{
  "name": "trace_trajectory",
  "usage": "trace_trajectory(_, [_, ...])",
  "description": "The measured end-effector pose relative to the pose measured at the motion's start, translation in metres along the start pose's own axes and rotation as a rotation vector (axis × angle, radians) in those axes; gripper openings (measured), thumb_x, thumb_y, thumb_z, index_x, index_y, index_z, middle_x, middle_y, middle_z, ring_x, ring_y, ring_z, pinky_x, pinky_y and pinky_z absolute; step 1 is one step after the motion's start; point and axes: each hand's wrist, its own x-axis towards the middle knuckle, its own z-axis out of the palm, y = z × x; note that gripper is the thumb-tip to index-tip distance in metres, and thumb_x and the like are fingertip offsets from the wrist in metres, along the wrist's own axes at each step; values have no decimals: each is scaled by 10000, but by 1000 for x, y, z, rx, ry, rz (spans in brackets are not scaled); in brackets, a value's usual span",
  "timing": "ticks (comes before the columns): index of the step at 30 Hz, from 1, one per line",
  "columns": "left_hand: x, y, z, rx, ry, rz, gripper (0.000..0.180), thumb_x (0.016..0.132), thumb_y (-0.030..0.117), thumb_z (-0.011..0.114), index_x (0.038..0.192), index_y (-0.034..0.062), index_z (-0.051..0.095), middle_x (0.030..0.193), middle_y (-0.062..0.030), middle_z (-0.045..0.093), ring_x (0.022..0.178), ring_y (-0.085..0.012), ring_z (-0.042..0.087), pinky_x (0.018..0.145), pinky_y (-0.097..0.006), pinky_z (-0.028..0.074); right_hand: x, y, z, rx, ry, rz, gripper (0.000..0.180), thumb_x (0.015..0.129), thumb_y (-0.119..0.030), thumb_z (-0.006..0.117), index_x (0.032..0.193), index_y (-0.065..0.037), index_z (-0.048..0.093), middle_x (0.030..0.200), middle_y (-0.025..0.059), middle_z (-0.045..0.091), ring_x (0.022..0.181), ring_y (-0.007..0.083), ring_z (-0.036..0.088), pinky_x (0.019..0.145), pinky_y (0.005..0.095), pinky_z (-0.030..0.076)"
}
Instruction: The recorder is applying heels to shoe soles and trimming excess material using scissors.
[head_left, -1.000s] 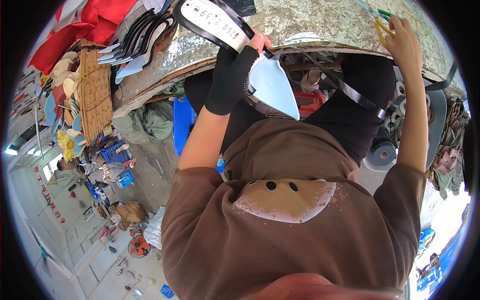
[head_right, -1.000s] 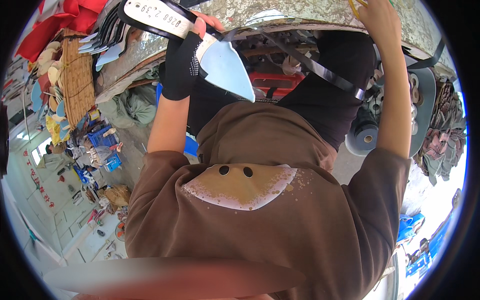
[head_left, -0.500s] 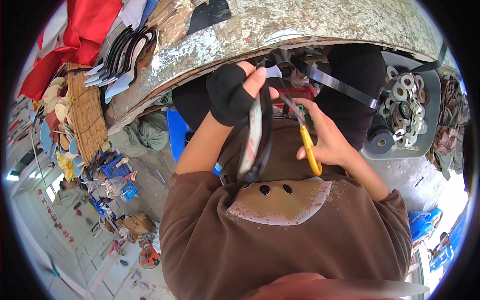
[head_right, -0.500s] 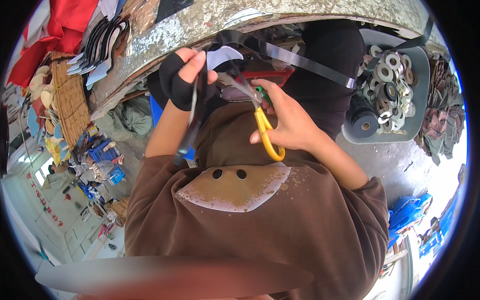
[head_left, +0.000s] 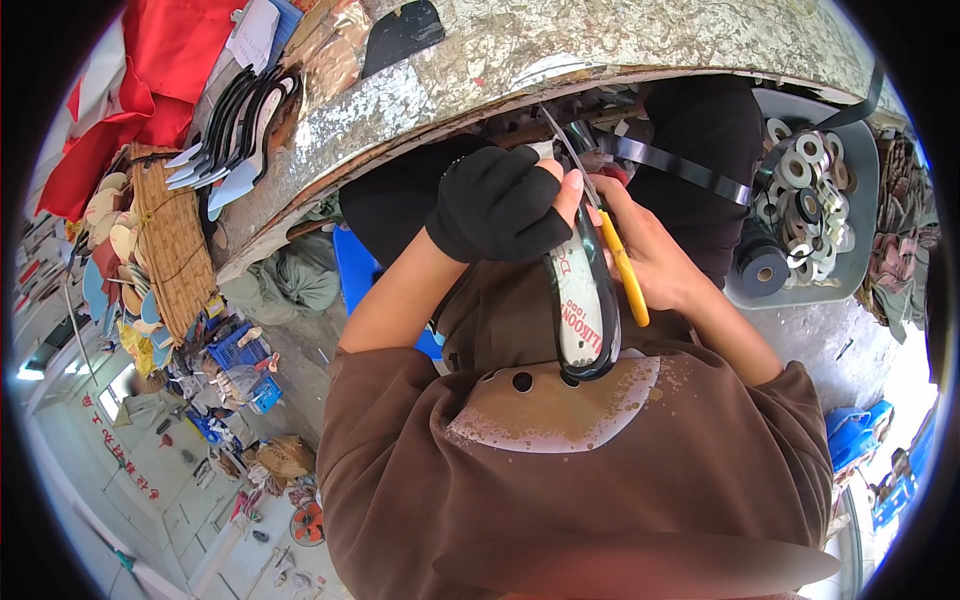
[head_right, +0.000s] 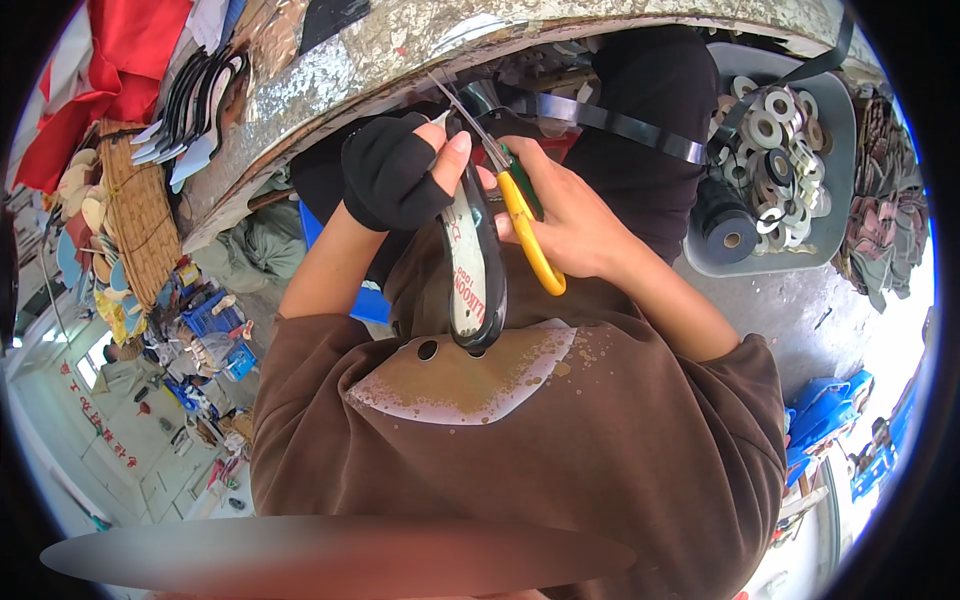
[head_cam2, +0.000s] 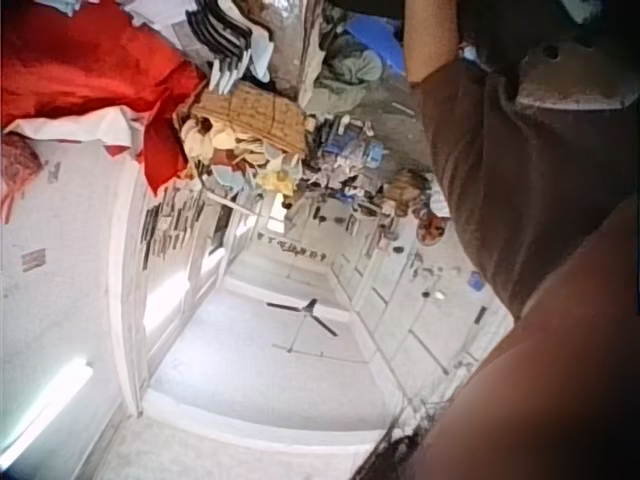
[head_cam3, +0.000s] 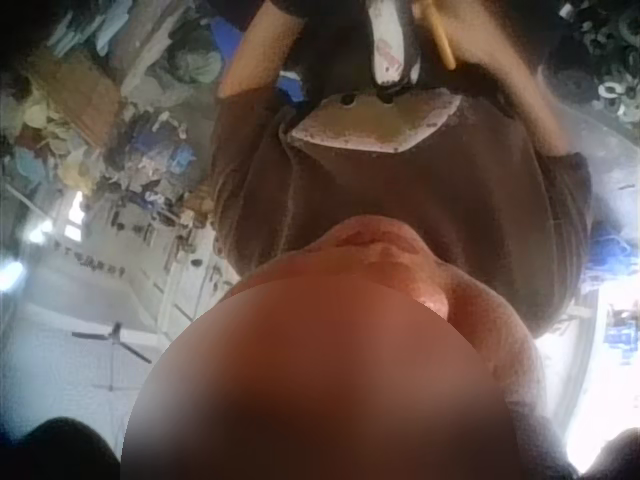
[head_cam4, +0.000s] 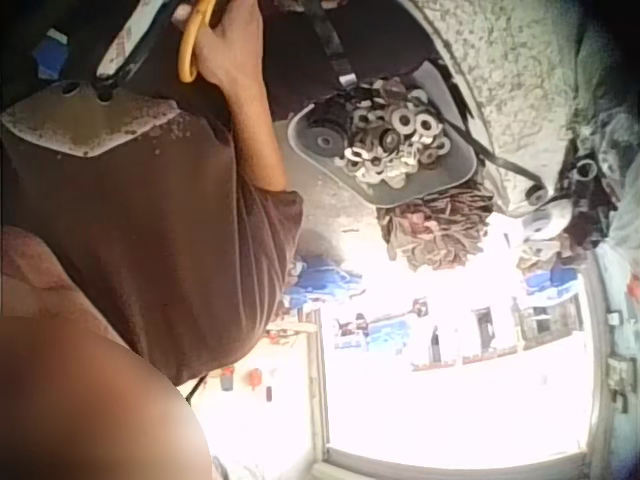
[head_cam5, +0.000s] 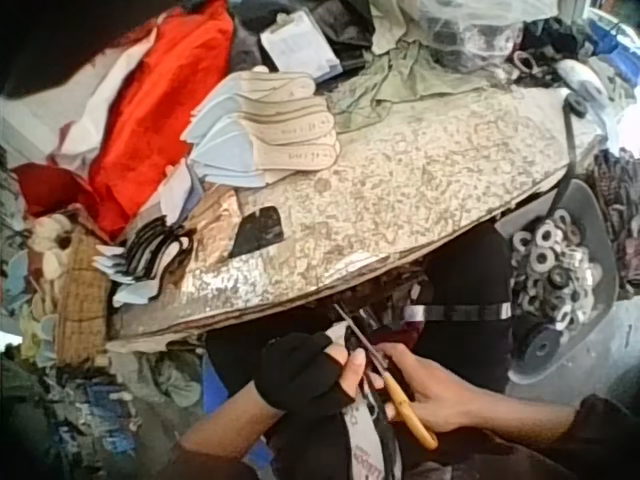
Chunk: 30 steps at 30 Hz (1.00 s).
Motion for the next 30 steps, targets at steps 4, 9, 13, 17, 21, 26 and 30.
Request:
trace_trajectory(4, [-3, -6, -8, -166, 100, -168, 210, 832, 93, 732, 1015, 39, 647, 796, -60, 599, 597, -173, 592, 458, -276, 428, -5, -3, -18, 418, -142, 145, 577, 823, -240, 764, 1283, -13, 500, 963, 88, 633, 823, 169, 642, 704, 294, 502])
trace_trajectory(9, [-9, -3, -12, -480, 379, -795, 587, 944, 522, 586, 1079, -47, 635, 847, -130, 649, 748, -195, 638, 668, -306, 508, 28, -25, -98, -103, 209, -128, 656, 783, -485, 792, 1243, -54, 611, 713, -58, 539, 575, 19, 476, 517, 175, 375])
trace_trajectory(13, [6, 11, -8, -572, 537, -1405, 490, 988, 421, 562, 1110, -50, 621, 917, -106, 646, 770, -208, 629, 703, -320, 505, 72, -54, -153, -811, 653, -442, 320, 819, -215, 707, 1063, -10, 670, 800, 93, 659, 725, 284, 603, 700, 359, 498])
trace_trajectory(17, [12, -1, -2, -720, 599, -1567, 280, 980, 283, 605, 874, 24, 596, 785, 10, 513, 725, -81, 473, 664, -249, 406, 77, -39, -108, -611, 529, -426, 274, 948, -121, 599, 1213, -83, 656, 1109, 102, 685, 984, 199, 633, 883, 319, 488])
trace_trajectory(21, [5, -4, 1, -691, 506, -1463, 231, 964, 211, 624, 864, 3, 612, 777, -7, 576, 700, -96, 528, 640, -268, 428, 77, -27, -30, -264, 265, -599, 184, 949, -181, 620, 999, -7, 645, 754, 119, 610, 657, 265, 603, 628, 343, 483])
trace_trajectory(26, [-13, 5, 2, -627, 349, -1307, 141, 922, 127, 680, 925, -7, 634, 768, -16, 610, 689, -125, 588, 630, -301, 473, 87, -28, -11, -61, 25, -264, 245, 979, -189, 568, 849, 18, 555, 692, 145, 566, 623, 276, 583, 579, 371, 445])
trace_trajectory(30, [-44, 28, 17, -736, 433, -1442, 133, 914, 118, 682, 946, 5, 619, 809, -42, 638, 740, -139, 607, 648, -311, 488, 93, -15, -5, -104, -106, -247, 320, 990, -217, 559, 774, 5, 480, 611, 105, 507, 535, 199, 520, 541, 336, 422])
